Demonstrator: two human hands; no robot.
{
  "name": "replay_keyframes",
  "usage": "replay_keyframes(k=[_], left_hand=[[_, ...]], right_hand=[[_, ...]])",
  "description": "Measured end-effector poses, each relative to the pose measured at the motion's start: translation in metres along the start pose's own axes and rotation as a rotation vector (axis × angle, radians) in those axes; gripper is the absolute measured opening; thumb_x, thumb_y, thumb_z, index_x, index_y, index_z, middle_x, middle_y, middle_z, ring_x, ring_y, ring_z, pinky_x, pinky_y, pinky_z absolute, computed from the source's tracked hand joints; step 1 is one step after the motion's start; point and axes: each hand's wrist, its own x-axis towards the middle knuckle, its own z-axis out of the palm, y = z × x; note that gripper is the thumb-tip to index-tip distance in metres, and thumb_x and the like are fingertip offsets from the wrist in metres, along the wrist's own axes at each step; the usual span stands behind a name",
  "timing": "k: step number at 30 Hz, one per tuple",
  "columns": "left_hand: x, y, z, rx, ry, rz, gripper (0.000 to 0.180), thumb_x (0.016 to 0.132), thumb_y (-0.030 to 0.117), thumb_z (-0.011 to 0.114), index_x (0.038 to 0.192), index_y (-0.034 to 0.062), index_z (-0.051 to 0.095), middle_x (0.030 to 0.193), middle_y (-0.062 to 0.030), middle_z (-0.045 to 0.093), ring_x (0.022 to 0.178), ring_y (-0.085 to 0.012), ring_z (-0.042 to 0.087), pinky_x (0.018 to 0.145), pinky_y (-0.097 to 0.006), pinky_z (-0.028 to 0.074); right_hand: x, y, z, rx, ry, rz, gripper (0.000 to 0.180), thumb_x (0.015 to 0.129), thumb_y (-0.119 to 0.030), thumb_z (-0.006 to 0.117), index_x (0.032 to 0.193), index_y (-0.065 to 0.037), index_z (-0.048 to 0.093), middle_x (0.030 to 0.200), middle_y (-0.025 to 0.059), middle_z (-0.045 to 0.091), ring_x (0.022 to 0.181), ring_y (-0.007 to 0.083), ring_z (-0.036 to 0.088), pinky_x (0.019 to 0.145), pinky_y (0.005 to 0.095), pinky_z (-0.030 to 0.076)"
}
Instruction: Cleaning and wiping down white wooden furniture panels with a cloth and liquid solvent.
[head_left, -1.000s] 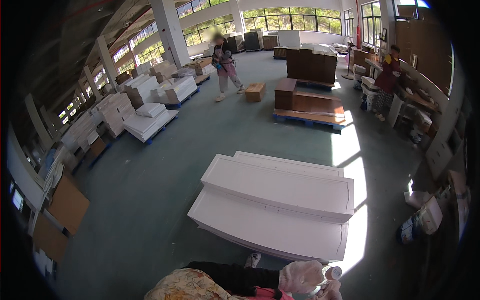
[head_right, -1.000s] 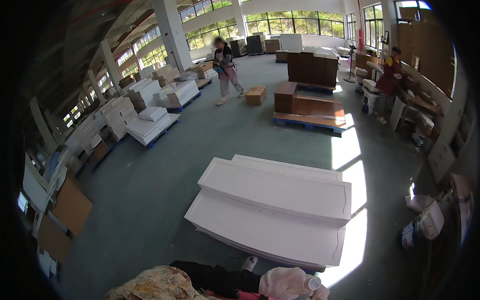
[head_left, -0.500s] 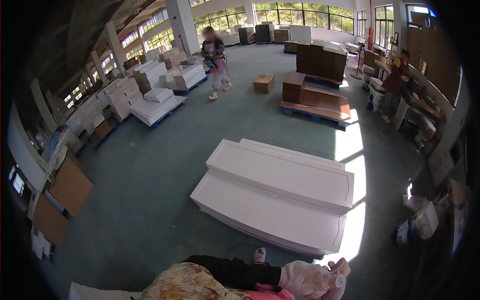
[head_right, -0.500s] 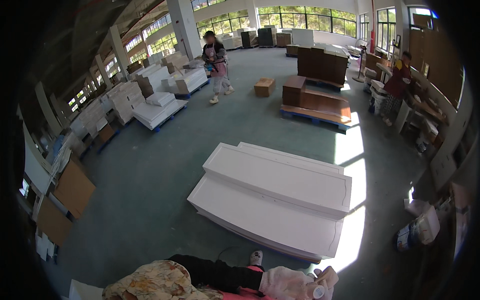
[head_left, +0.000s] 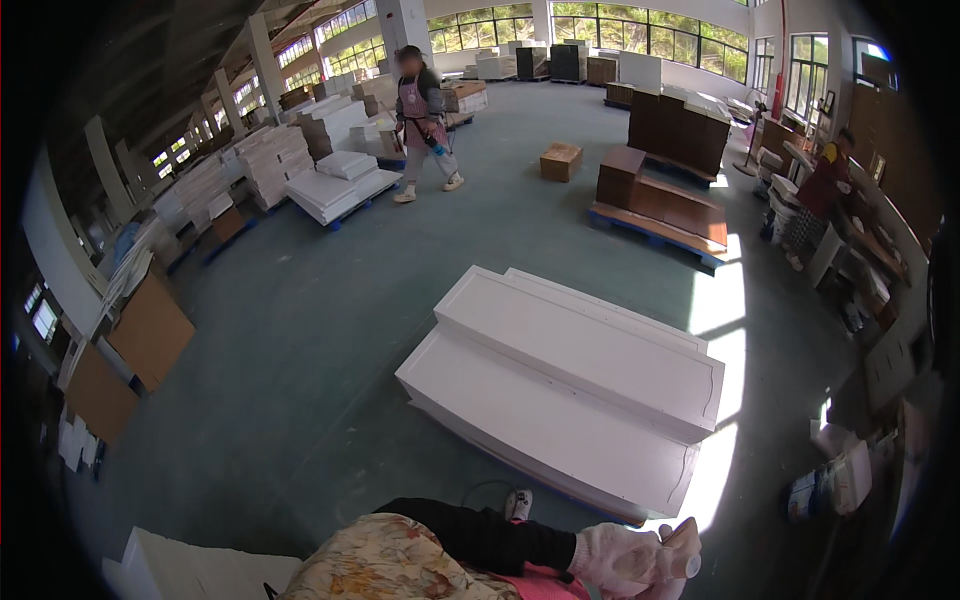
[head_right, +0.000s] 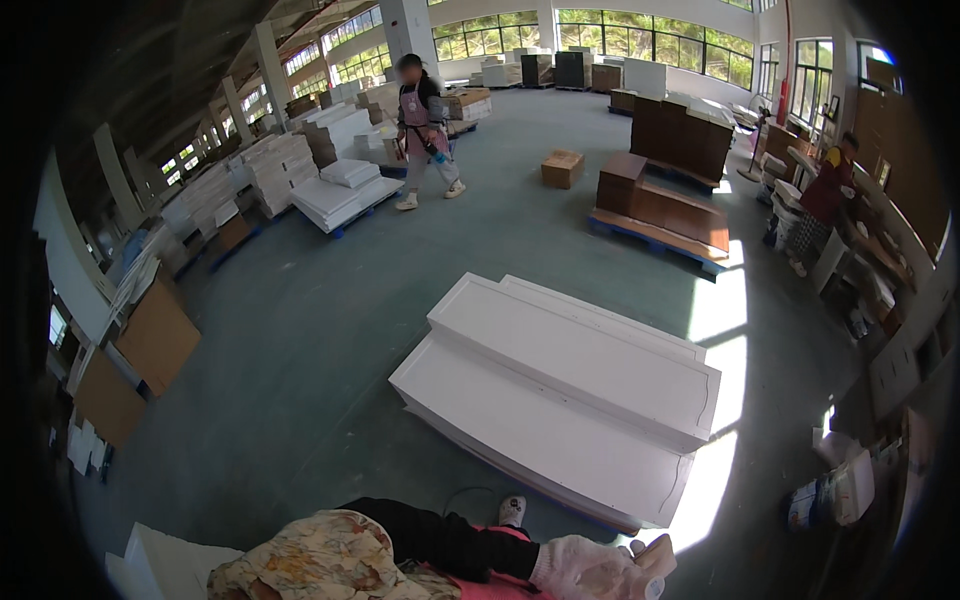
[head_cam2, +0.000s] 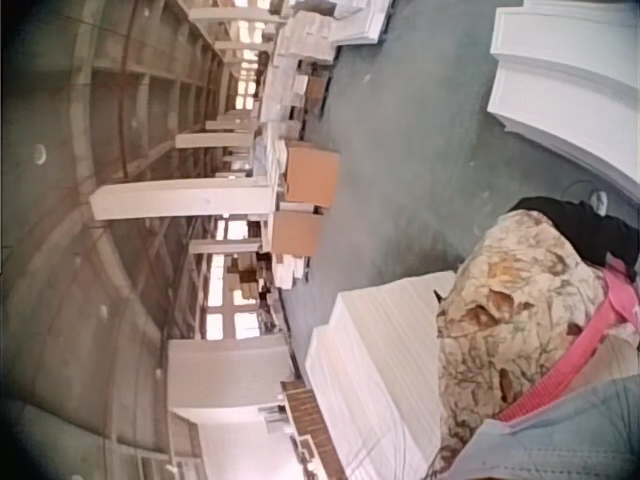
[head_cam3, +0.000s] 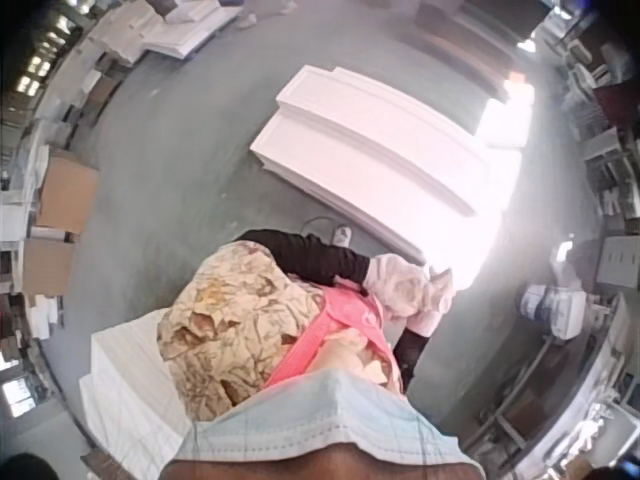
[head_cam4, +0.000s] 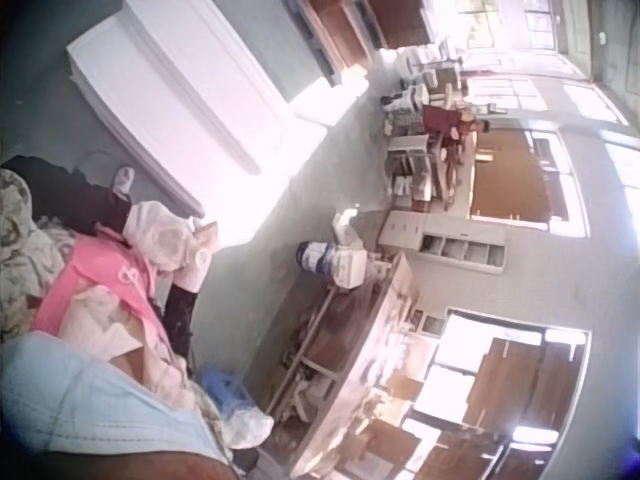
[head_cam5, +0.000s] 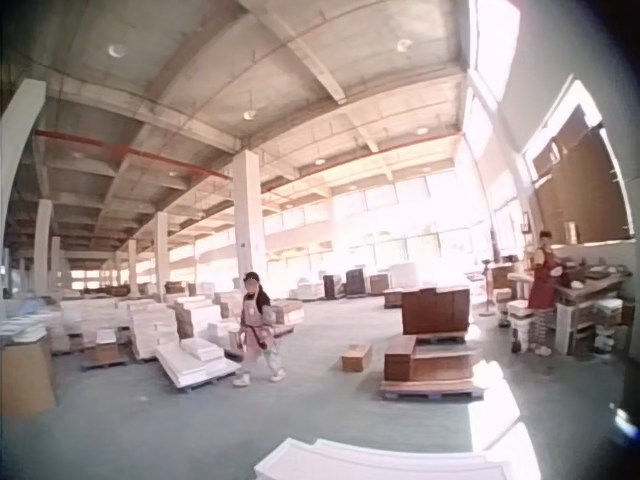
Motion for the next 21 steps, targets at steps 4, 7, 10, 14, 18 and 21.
replay_keyframes(k=[4,7,10,14,18,21], left_hand=[[0.000,0.023,-0.002,0.225,0.261,0.092,0.020,0.093,0.025,0.052,0.111,0.0162,0.058,0.080,-0.0043,0.068,0.069,-0.0223,0.067,0.057,-0.035,0.054],[0.007,-0.007,0.012,-0.114,0.410,0.503,0.020,0.092,0.024,0.054,0.109,0.0140,0.058,0.084,-0.0060,0.067,0.072,-0.0209,0.065,0.061,-0.035,0.053],[0.009,-0.016,0.016,0.252,0.482,0.549,0.027,0.086,0.026,0.066,0.107,0.0115,0.057,0.088,-0.0071,0.065,0.077,-0.0207,0.064,0.067,-0.034,0.053],[-0.005,-0.027,0.026,-0.121,0.245,-0.116,0.042,0.075,0.029,0.072,0.109,0.0100,0.056,0.089,-0.0071,0.065,0.078,-0.0202,0.067,0.070,-0.031,0.054],[0.003,-0.036,0.042,-0.005,0.470,0.093,0.035,0.079,0.033,0.067,0.104,0.0099,0.056,0.080,-0.0066,0.065,0.069,-0.0215,0.067,0.064,-0.033,0.055],[-0.008,0.013,0.016,-0.235,0.186,-0.186,0.024,0.081,0.026,0.063,0.097,0.0096,0.057,0.083,-0.0049,0.064,0.073,-0.0217,0.066,0.067,-0.034,0.054]], right_hand=[[0.005,0.000,-0.004,0.152,0.126,0.142,0.046,0.090,-0.019,0.064,0.128,-0.003,0.044,0.117,0.0110,0.053,0.110,0.0232,0.055,0.093,0.0366,0.048],[0.031,0.004,0.009,0.130,0.415,0.276,0.023,0.088,-0.010,0.061,0.085,-0.010,0.039,0.075,-0.0002,0.041,0.070,0.0079,0.052,0.057,0.0231,0.049],[0.027,0.006,0.005,-0.237,0.165,0.034,0.017,0.090,-0.015,0.058,0.096,-0.006,0.045,0.079,0.0021,0.045,0.068,0.0110,0.052,0.056,0.0238,0.050],[0.004,-0.001,0.006,0.394,0.085,0.170,0.037,0.091,-0.018,0.063,0.122,-0.005,0.048,0.111,0.0099,0.055,0.102,0.0204,0.055,0.088,0.0361,0.050],[0.003,0.012,-0.011,0.253,0.072,0.155,0.038,0.092,-0.022,0.062,0.125,-0.006,0.049,0.099,0.0071,0.057,0.088,0.0169,0.057,0.074,0.0329,0.051],[0.001,0.012,-0.016,0.076,0.069,0.100,0.042,0.092,-0.025,0.063,0.127,-0.006,0.048,0.093,0.0046,0.056,0.080,0.0150,0.056,0.067,0.0314,0.051]])
